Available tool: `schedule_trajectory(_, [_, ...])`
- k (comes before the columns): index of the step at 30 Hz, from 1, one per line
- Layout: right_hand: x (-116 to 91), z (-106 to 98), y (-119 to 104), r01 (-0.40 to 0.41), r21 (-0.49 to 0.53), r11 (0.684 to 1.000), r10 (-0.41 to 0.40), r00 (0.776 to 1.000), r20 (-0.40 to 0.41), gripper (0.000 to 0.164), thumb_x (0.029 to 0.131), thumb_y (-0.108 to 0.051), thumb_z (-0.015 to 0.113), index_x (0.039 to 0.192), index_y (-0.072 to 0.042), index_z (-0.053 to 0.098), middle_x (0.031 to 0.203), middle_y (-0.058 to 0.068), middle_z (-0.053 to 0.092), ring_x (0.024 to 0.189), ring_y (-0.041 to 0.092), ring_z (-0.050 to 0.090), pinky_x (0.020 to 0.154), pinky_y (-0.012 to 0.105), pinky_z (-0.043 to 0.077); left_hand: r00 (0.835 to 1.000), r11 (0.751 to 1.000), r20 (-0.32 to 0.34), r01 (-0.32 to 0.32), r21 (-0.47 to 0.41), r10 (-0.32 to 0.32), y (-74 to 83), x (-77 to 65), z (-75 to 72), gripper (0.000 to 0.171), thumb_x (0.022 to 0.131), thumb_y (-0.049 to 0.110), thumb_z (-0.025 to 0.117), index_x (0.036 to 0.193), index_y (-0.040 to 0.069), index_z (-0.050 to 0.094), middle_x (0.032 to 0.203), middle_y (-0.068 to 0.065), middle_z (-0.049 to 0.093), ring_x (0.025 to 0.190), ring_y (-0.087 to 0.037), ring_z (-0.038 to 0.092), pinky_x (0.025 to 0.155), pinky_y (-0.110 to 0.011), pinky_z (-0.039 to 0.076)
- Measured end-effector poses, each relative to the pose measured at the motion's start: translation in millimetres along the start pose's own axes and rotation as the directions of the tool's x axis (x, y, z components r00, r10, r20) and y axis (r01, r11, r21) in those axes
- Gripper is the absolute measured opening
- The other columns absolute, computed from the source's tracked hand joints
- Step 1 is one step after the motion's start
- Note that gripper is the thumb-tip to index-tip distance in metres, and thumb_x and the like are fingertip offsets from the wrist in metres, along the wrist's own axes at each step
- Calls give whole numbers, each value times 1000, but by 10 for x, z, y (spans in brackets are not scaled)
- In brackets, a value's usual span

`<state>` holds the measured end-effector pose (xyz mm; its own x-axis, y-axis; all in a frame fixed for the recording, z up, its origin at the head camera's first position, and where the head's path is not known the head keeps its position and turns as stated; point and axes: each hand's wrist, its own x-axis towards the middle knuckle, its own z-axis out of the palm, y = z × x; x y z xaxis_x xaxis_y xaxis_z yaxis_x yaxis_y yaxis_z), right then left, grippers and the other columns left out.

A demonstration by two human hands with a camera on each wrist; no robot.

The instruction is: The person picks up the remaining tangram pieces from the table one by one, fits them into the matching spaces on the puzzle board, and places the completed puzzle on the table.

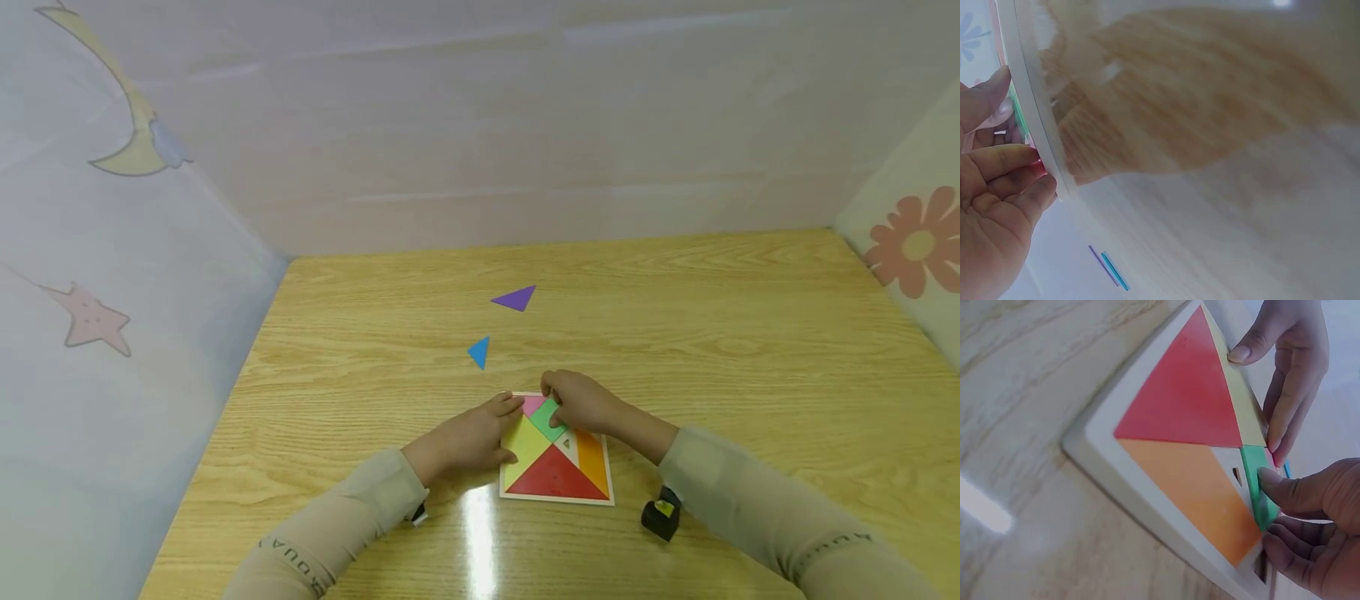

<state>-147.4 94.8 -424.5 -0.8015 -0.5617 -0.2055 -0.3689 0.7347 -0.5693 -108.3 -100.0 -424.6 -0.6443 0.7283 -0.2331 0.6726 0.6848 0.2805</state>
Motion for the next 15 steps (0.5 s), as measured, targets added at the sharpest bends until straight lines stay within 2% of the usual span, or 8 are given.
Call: schedule_trajectory(15, [-32,52,6,0,-16,1000,0,1000,-31,23,68,-7,71,71,-4,49,67,1,41,59,15,40,52,23,37,1000,1000,-3,3,-19,-3,24,-9,-20,64,82,31,57,130,-4,33,138,-12,26,127,-24,17,101,-25,22])
